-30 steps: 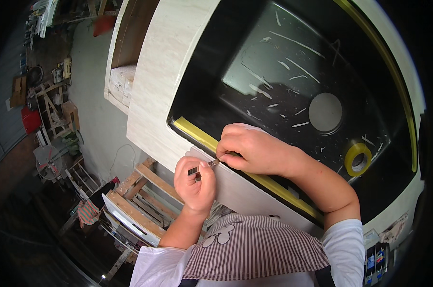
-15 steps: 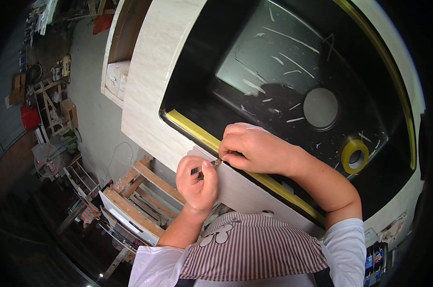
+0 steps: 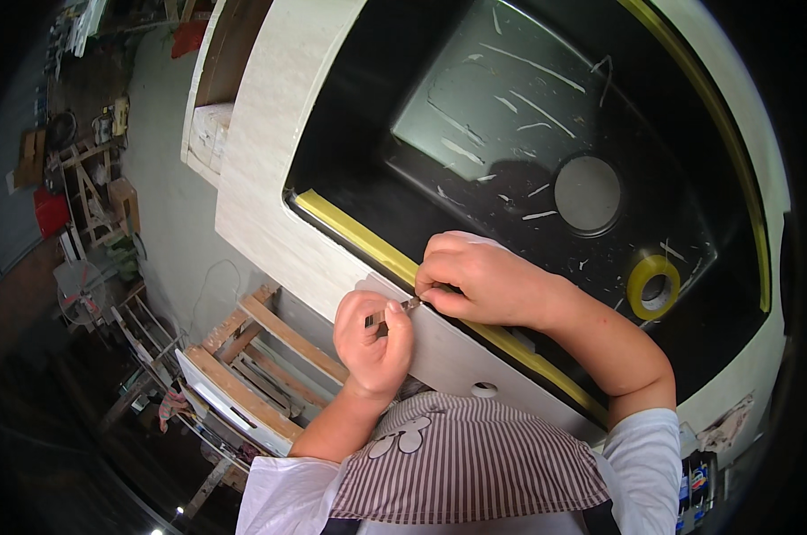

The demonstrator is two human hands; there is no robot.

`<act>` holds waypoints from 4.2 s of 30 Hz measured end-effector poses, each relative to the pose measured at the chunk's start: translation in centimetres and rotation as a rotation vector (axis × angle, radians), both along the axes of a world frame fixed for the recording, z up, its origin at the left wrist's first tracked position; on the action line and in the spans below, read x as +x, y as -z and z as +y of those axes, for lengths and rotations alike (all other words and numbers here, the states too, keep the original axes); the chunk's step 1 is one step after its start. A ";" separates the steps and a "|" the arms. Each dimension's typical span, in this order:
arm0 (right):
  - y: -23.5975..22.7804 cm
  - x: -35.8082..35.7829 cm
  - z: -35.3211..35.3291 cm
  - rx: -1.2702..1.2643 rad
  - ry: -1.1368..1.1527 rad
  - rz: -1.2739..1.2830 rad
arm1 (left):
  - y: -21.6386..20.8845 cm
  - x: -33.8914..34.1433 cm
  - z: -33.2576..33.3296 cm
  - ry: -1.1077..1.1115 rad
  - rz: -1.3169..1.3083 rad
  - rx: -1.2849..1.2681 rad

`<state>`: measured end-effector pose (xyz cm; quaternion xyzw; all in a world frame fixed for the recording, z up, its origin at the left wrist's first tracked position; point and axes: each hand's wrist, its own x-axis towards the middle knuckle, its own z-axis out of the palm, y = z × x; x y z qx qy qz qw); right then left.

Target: The person applies yellow tape along the perimeter of a rectangular cutout in a white countertop. They use a small metal tool to press the tape into the corners and edges, then put on a glove and continue smoothing the tape along the remaining edges.

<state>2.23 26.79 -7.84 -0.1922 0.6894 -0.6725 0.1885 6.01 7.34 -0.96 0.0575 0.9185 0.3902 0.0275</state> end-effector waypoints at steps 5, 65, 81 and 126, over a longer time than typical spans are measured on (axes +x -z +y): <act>0.0 0.7 0.6 -0.003 -0.011 0.003 | 0.1 0.8 0.5 0.014 0.017 -0.007; -5.4 8.2 6.9 -0.035 -0.129 0.003 | -3.0 5.9 2.2 0.496 -0.272 0.383; -6.3 6.0 9.8 0.605 0.033 -0.253 | -4.0 3.1 -1.7 0.376 -0.222 0.410; -4.3 9.4 6.2 0.204 0.155 0.004 | -1.3 0.1 1.0 0.817 0.019 0.171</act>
